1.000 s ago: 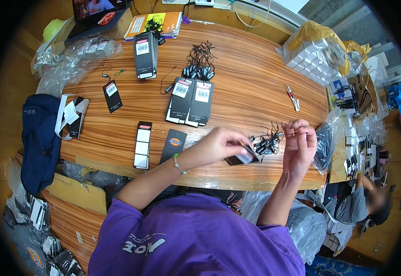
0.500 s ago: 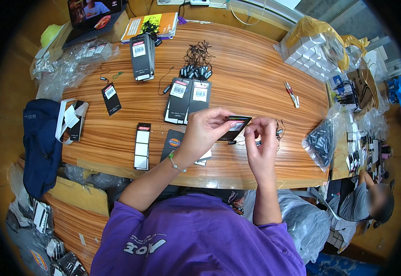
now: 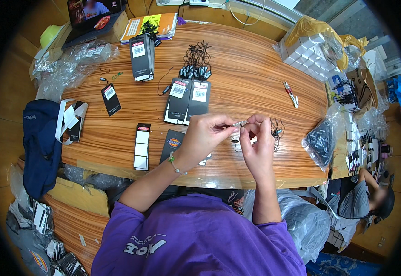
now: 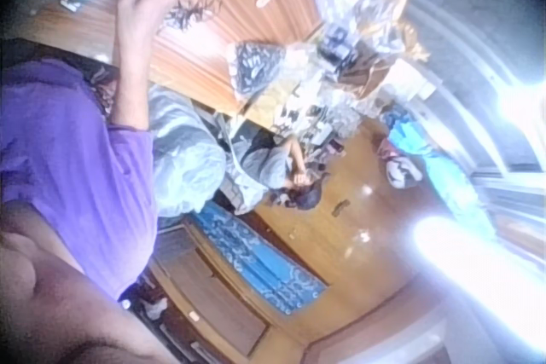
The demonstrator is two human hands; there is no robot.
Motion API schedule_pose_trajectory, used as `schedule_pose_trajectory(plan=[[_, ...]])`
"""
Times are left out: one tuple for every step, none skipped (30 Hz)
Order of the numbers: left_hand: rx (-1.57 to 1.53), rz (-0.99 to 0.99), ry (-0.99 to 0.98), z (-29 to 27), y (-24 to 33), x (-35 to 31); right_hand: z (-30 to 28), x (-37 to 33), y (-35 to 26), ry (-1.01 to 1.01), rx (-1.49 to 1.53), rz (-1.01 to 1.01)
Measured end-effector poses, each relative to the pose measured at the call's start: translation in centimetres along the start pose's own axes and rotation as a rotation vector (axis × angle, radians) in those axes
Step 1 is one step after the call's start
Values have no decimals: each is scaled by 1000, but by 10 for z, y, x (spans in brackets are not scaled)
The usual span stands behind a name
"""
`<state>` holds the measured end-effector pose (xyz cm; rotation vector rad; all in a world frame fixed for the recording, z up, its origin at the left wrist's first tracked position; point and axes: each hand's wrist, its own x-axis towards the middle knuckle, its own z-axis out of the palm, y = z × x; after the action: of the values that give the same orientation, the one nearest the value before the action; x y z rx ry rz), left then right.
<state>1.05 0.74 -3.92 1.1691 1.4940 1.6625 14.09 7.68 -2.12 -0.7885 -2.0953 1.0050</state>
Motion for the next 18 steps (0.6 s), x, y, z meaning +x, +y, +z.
schedule_pose_trajectory(plan=[[21,2,-22,-1,1,0,1,-1,3,13,62,11],[43,5,-44,-3,2,0,3,-2,5,27,125,22],[64,7,-66,-4,4,0,4,-3,8,32,252,65],[101,1,-94,-6,8,0,5,-4,11,37,379,109],[138,-5,-122,-7,13,1,5,-5,13,43,506,152],[177,-11,-148,-8,16,1,5,-6,13,33,598,188],[164,19,-142,-8,16,1,4,-6,13,23,690,223],[151,49,-138,-7,15,0,4,-6,14,14,781,259],[137,80,-134,-7,14,0,3,-6,16,-2,823,271],[148,90,-145,-7,13,1,3,-6,16,-7,866,289],[159,101,-157,-7,13,1,2,-6,17,-13,908,307],[171,111,-167,-7,12,1,3,-6,18,-19,952,325],[179,107,-171,-7,12,1,2,-7,17,-12,896,319],[186,104,-175,-7,12,2,2,-8,15,-5,840,314],[193,100,-179,-8,13,2,2,-9,14,3,784,309],[228,87,-205,-8,14,2,3,-10,14,25,643,238],[264,74,-231,-8,15,3,5,-11,14,47,502,168],[299,61,-256,-9,16,3,7,-12,16,66,361,96]])
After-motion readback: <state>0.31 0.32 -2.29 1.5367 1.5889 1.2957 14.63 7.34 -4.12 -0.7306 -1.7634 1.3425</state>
